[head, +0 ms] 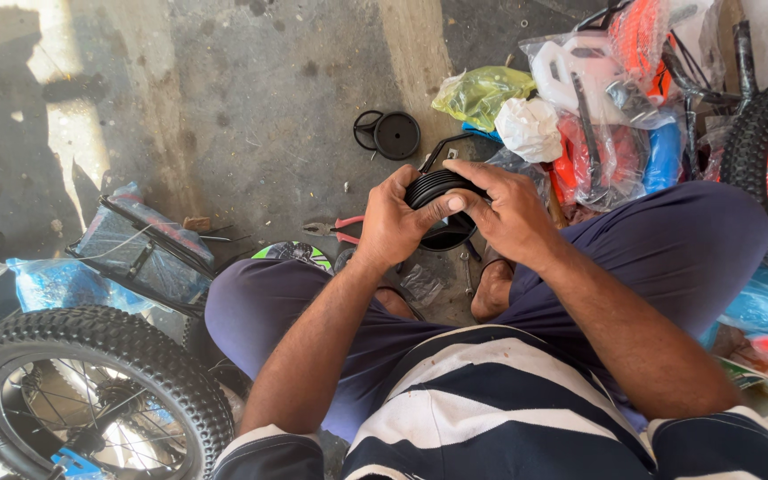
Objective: The person sits on the floor and uses pliers to cut a zip tie on a plastic-wrapped bicycle part. They then pick up a black plastic hub, insert a metal clip, and use pliers to secure it. The person continues to manipulate the hub and other small components.
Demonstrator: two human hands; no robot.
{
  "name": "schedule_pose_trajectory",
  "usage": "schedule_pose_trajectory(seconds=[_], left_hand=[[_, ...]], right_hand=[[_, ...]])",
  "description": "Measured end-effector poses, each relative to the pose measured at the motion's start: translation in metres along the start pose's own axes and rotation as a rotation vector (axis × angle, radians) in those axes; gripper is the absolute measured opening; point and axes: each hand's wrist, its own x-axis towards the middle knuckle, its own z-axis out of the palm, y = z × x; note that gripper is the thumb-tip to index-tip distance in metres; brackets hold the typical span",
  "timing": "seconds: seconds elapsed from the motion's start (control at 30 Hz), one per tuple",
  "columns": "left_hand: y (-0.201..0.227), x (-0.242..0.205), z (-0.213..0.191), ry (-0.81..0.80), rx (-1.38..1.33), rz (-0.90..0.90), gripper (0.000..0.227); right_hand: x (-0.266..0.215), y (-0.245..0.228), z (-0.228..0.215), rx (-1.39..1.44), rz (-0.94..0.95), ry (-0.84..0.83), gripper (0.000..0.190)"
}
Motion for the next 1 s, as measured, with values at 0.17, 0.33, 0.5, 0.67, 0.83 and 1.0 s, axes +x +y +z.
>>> schedule_pose_trajectory(seconds=[0.17, 0.33, 0.5, 0.67, 0.83, 1.0], left_hand=[[-0.003, 0.004, -0.002, 0.017, -0.320, -0.012, 0.049], [0.002, 0.002, -0.004, 0.045, -0.656, -0.009, 0.053], [0.002, -0.001, -0.004, -0.029, -0.450, 0.085, 0.069], [0.001, -0.002, 0.000, -0.052, -0.507, 0.127, 0.070], [0.009, -0.008, 0.004, 0.058, -0.403, 0.146, 0.063], [0.021, -0.012, 0.002, 0.184, 0.005, 0.252, 0.065]], right_hand=[[-0.003, 0.004, 0.005, 0.624, 0.174, -0.020, 0.063], [-0.012, 0.011, 0.007, 0.655, 0.232, -0.001, 0.070], [-0.012, 0.009, -0.005, 0.603, 0.142, 0.058, 0.062], [-0.015, 0.000, -0.013, 0.351, 0.007, 0.189, 0.051], [-0.015, 0.002, -0.004, 0.523, -0.006, 0.234, 0.035], [-0.016, -0.002, 0.004, 0.457, -0.024, 0.314, 0.035]])
